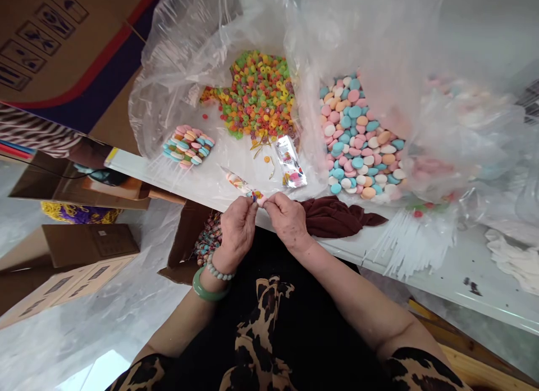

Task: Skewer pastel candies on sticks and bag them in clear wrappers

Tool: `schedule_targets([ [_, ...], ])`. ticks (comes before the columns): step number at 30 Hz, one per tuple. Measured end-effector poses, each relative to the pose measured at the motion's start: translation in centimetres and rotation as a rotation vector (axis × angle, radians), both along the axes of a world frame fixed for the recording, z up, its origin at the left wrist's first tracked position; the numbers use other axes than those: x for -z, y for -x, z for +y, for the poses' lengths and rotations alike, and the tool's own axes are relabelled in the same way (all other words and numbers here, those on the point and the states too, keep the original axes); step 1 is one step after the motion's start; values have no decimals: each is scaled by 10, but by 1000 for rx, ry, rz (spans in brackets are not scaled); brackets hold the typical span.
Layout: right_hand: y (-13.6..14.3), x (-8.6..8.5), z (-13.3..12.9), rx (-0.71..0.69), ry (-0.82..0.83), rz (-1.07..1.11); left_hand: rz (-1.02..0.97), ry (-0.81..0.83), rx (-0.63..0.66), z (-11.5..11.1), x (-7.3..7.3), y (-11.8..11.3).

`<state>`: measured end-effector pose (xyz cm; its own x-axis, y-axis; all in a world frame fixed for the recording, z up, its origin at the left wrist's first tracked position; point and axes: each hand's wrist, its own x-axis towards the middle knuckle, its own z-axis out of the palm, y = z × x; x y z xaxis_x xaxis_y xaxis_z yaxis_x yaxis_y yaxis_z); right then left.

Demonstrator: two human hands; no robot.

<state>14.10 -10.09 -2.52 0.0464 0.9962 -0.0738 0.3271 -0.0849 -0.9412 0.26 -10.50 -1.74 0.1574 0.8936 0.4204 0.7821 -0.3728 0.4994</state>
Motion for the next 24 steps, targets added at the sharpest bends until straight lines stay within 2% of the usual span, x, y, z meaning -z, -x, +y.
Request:
schedule_targets([
  [3,-2,1,1,-69,23,94,-100,65,18,2,-4,4],
  [5,-1,2,2,-85,31,69,-46,55,56,2,-6,4],
  [8,4,0,6,-45,43,-59,98,-12,71,2,-7,-1],
  [10,8,-3,10,-1,55,-64,69,-13,35,-1,-7,-4],
  [12,11,-7,15,26,67,65,-98,52,-2,-4,-6,-6],
  [14,12,-11,20,39,106,270,-352,182,-38,-5,-5,-5],
  [17,12,-17,23,42,262,540,-831,398,-96,1,-6,1],
  [19,12,-20,22,14,372,660,-1173,541,-75,10,-9,6],
  [21,13,-20,19,-44,443,731,-1441,684,2,20,-14,8],
  [24,14,-17,15,-152,463,680,-1617,785,47,27,-19,5],
])
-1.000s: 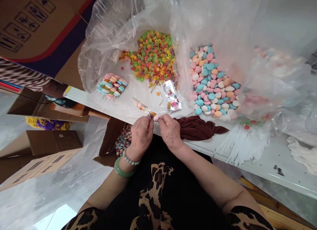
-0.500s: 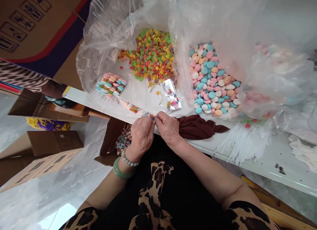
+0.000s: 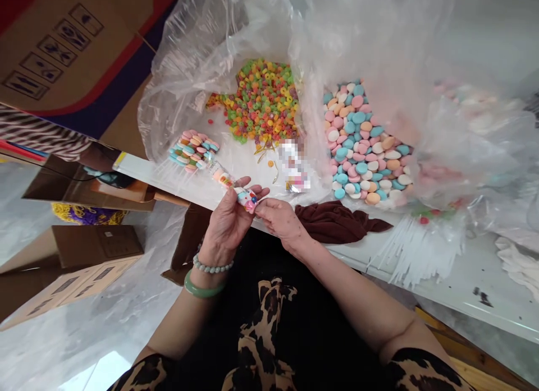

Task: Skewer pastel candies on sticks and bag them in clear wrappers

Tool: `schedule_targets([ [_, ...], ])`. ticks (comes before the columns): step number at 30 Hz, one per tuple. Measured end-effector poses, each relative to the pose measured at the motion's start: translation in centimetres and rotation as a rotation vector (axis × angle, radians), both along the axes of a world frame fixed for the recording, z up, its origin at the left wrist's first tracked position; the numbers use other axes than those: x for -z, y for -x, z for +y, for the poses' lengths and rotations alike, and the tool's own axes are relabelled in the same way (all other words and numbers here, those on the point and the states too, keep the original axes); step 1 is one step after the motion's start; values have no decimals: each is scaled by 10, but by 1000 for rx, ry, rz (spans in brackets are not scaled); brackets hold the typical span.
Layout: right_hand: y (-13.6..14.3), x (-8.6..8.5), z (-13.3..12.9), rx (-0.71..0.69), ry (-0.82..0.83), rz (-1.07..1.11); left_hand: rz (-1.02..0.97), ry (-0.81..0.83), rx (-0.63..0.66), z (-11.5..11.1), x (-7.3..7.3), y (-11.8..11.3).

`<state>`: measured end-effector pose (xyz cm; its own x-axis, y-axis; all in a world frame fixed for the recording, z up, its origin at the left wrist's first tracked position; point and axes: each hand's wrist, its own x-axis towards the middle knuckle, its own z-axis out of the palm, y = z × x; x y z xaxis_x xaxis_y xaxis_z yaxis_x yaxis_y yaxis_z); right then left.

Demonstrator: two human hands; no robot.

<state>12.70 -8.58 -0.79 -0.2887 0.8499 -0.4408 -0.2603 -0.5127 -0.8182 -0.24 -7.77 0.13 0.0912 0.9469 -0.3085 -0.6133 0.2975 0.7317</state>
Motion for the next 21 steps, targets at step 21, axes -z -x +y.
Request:
schedule_targets([
  [21,1,3,1,-143,-502,-1327,68,207,-309,-9,20,-34],
])
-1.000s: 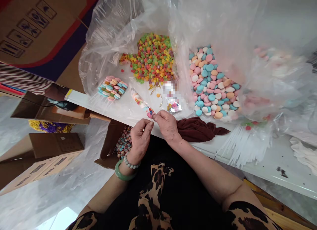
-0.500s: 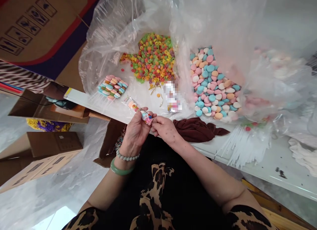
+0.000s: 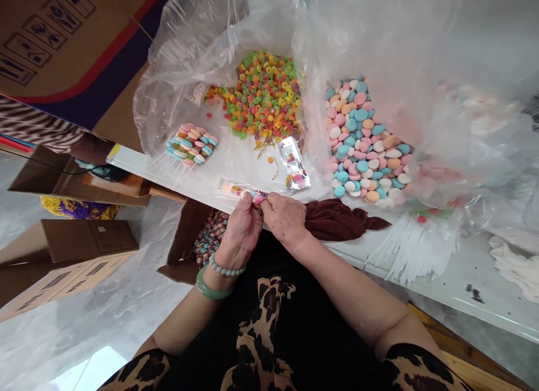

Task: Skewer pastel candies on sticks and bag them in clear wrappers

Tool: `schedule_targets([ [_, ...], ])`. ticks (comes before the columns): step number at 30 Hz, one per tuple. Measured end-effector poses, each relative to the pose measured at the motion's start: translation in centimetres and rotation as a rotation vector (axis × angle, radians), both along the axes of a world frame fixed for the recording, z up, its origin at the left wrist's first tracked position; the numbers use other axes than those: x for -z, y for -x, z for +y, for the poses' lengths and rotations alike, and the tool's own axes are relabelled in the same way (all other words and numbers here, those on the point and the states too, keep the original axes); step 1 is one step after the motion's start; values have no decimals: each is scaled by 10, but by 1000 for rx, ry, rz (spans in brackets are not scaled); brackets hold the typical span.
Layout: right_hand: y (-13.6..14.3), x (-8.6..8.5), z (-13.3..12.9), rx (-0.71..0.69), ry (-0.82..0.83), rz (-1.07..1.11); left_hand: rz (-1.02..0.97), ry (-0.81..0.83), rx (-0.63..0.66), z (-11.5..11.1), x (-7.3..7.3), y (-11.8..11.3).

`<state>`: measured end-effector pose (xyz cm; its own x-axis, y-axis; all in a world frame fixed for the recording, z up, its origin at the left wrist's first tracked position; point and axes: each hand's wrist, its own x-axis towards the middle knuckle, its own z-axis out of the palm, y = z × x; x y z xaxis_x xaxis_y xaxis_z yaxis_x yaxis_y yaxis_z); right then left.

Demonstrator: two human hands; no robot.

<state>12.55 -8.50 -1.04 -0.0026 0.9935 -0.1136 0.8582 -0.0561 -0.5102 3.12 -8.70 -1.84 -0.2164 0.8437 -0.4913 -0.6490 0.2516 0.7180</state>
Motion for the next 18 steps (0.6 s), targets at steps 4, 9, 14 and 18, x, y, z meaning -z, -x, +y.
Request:
schedule_targets([
  [4,0,7,3,14,-41,137,-2,25,29,1,1,0],
  [9,-12,20,11,118,85,677,200,-82,209,-5,-1,14],
  [14,-11,25,12,158,203,944,999,-346,148,-15,4,23],
  [18,-8,22,9,157,228,980,1268,-451,174,-15,6,29],
])
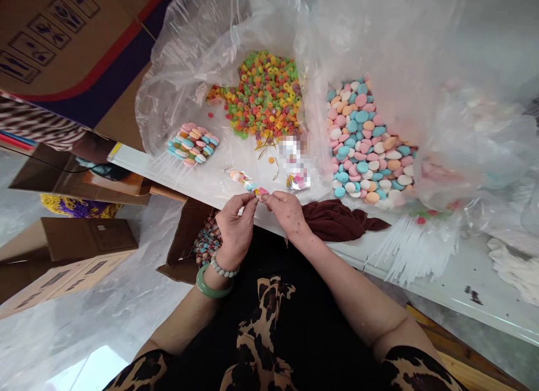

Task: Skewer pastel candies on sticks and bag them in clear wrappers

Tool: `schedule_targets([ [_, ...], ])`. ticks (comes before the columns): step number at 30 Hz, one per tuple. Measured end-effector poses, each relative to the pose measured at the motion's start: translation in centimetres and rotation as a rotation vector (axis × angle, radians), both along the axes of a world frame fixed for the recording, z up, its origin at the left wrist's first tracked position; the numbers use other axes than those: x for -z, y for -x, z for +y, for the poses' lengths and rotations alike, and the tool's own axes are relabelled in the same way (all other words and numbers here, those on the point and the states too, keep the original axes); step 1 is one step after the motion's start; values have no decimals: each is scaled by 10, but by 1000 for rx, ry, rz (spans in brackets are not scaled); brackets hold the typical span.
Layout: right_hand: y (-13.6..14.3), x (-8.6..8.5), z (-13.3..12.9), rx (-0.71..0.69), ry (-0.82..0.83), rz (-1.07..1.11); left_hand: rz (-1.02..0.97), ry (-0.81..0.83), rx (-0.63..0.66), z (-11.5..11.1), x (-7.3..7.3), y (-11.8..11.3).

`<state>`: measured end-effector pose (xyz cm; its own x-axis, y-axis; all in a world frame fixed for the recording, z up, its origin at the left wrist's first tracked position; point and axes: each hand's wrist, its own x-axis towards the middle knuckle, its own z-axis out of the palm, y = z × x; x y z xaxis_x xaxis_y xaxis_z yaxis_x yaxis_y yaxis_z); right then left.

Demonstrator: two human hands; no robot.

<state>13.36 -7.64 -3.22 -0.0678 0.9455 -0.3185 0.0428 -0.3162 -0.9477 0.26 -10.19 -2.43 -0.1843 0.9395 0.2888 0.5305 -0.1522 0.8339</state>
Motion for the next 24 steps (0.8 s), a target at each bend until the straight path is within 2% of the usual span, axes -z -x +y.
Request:
schedule_targets([
  [3,-2,-3,-1,-22,8,28,136,-42,40,4,-1,8],
  [6,-5,-3,-1,-59,14,34,384,-111,115,7,-6,16],
  [11,-9,-1,0,-123,-37,-57,681,-180,263,8,-17,26],
  [14,-9,-1,0,-161,-95,-194,725,-191,286,8,-19,28],
  [18,-8,-3,0,-203,-117,-340,719,-195,296,10,-14,29],
  [21,-8,-4,-2,-248,-129,-399,686,-165,256,12,-11,28],
  [24,-7,-10,-9,-293,-235,-605,630,-139,200,12,-11,26],
])
